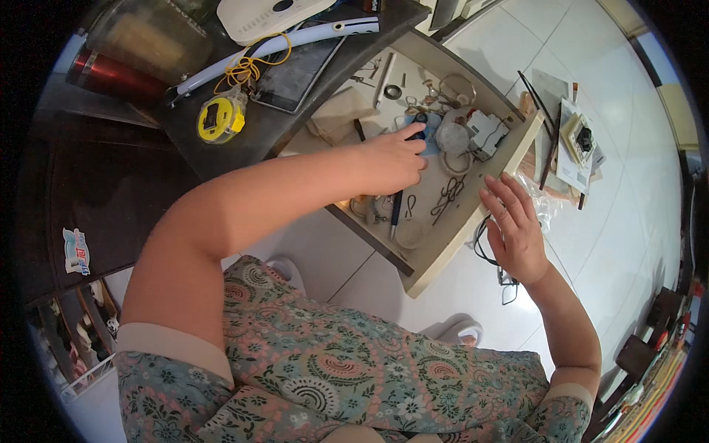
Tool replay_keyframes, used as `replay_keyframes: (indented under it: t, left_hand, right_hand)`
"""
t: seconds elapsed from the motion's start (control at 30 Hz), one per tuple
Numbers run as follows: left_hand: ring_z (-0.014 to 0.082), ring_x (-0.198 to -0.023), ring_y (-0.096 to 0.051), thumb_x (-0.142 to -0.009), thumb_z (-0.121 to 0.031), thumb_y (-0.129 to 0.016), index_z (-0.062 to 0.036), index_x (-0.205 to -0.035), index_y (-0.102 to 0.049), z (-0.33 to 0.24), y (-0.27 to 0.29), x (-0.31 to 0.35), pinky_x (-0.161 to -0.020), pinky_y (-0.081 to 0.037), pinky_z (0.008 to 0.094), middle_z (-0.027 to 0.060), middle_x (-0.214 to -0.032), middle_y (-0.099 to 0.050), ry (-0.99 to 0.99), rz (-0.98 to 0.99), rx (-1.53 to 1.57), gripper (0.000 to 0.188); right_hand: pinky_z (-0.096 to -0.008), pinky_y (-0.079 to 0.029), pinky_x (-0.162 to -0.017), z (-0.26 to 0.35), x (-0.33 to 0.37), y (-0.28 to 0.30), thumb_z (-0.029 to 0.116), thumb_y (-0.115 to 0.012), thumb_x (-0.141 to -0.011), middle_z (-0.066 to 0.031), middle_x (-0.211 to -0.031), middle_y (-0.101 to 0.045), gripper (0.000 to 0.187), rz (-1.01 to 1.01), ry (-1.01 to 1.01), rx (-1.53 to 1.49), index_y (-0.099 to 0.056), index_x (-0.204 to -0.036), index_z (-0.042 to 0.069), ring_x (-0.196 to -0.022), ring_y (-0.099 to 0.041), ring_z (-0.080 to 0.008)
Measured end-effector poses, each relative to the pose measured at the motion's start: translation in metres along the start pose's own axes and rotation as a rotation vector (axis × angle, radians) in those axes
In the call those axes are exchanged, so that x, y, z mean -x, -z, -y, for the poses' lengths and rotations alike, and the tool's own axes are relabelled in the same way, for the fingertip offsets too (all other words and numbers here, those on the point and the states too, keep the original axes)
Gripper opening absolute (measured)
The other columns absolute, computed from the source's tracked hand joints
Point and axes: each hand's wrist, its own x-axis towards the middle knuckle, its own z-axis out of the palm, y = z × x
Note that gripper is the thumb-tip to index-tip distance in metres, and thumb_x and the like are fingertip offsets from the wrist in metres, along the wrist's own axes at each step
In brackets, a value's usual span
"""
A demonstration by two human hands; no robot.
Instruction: The person organizes a cluttered drawer by picking up various items, inspecting them, and placing them back. They handle a silver packet, a blister pack of pills, a yellow packet, a white paper document, a plastic bag, a white tube, a small white box, a yellow tape measure, a yellow cable, and a black cable. The person moves items around within the drawer but does not remove them from the scene.
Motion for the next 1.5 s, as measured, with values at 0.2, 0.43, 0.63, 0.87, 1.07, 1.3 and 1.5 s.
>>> replay_keyframes:
  t: [0.2, 0.43, 0.63, 0.87, 1.07, 1.3, 1.5]
  left_hand:
    - [0.019, -0.097, -0.051, -0.067, -0.01, -0.06, -0.0132, -0.076, -0.072, 0.002, 0.006, 0.002, -0.113, -0.019, 0.0462, -0.0016, -0.086, -0.062, -0.008, 0.048, -0.076, 0.015]
    - [0.0198, -0.093, -0.053, -0.067, -0.009, -0.06, -0.012, -0.071, -0.071, 0.009, 0.012, 0.005, -0.112, -0.022, 0.0438, -0.0014, -0.082, -0.063, 0.086, 0.125, -0.156, 0.012]
    - [0.0259, -0.106, -0.049, -0.069, -0.009, -0.061, -0.0069, -0.103, -0.061, 0.004, 0.01, -0.007, -0.106, -0.033, 0.0394, 0.0071, -0.113, -0.054, 0.124, -0.107, 0.037, 0.034]
    - [0.0291, -0.117, -0.045, -0.075, -0.01, -0.066, -0.0097, -0.123, -0.048, 0.018, -0.013, -0.036, -0.095, -0.043, 0.0409, 0.0103, -0.12, -0.047, 0.329, -0.325, 0.145, 0.052]
    - [0.0286, -0.109, -0.051, -0.075, -0.011, -0.066, -0.0092, -0.116, -0.05, 0.019, -0.001, -0.046, -0.093, -0.04, 0.0388, 0.0087, -0.111, -0.051, 0.334, -0.152, 0.19, 0.044]
    - [0.029, -0.092, -0.057, -0.076, -0.018, -0.065, -0.0072, -0.099, -0.057, 0.012, 0.008, -0.016, -0.086, -0.041, 0.0401, 0.0086, -0.1, -0.056, 0.28, -0.042, 0.091, 0.026]
    - [0.0267, -0.078, -0.063, -0.074, -0.025, -0.064, -0.0072, -0.083, -0.064, -0.02, 0.001, 0.01, -0.074, -0.045, 0.04, 0.0081, -0.08, -0.064, 0.214, 0.359, 0.197, 0.02]
  right_hand:
    - [-0.0419, -0.042, -0.098, 0.0, 0.0, -0.001, -0.01, -0.056, -0.068, -0.0095, -0.13, -0.05, 0.059, -0.008, 0.0, 0.017, -0.052, -0.123, 0.007, -0.123, -0.044, -0.0334]
    - [-0.0413, -0.042, -0.1, 0.001, 0.001, -0.003, -0.011, -0.056, -0.067, -0.0095, -0.133, -0.047, 0.063, 0.016, 0.005, 0.045, -0.048, -0.127, 0.008, -0.125, -0.042, -0.0332]
    - [-0.0414, -0.041, -0.1, -0.003, 0.003, -0.009, -0.011, -0.057, -0.067, -0.0099, -0.134, -0.046, 0.065, -0.003, 0.016, 0.045, -0.047, -0.128, 0.008, -0.125, -0.042, -0.0339]
    - [-0.0415, -0.042, -0.1, -0.003, 0.003, -0.011, -0.011, -0.057, -0.067, -0.0098, -0.133, -0.046, 0.065, -0.003, 0.02, 0.063, -0.047, -0.128, 0.008, -0.125, -0.042, -0.0339]
    - [-0.0406, -0.042, -0.099, -0.006, 0.004, -0.011, -0.01, -0.058, -0.068, -0.0096, -0.133, -0.046, 0.064, 0.006, 0.027, 0.071, -0.046, -0.129, 0.009, -0.125, -0.042, -0.0337]
    - [-0.0399, -0.042, -0.099, -0.008, 0.007, -0.016, -0.007, -0.06, -0.067, -0.0088, -0.135, -0.045, 0.065, -0.026, 0.03, 0.065, -0.046, -0.129, 0.009, -0.125, -0.041, -0.0325]
    - [-0.0398, -0.041, -0.101, -0.009, 0.007, -0.017, -0.007, -0.06, -0.067, -0.0094, -0.135, -0.045, 0.068, -0.029, 0.039, 0.051, -0.044, -0.13, 0.009, -0.127, -0.039, -0.033]
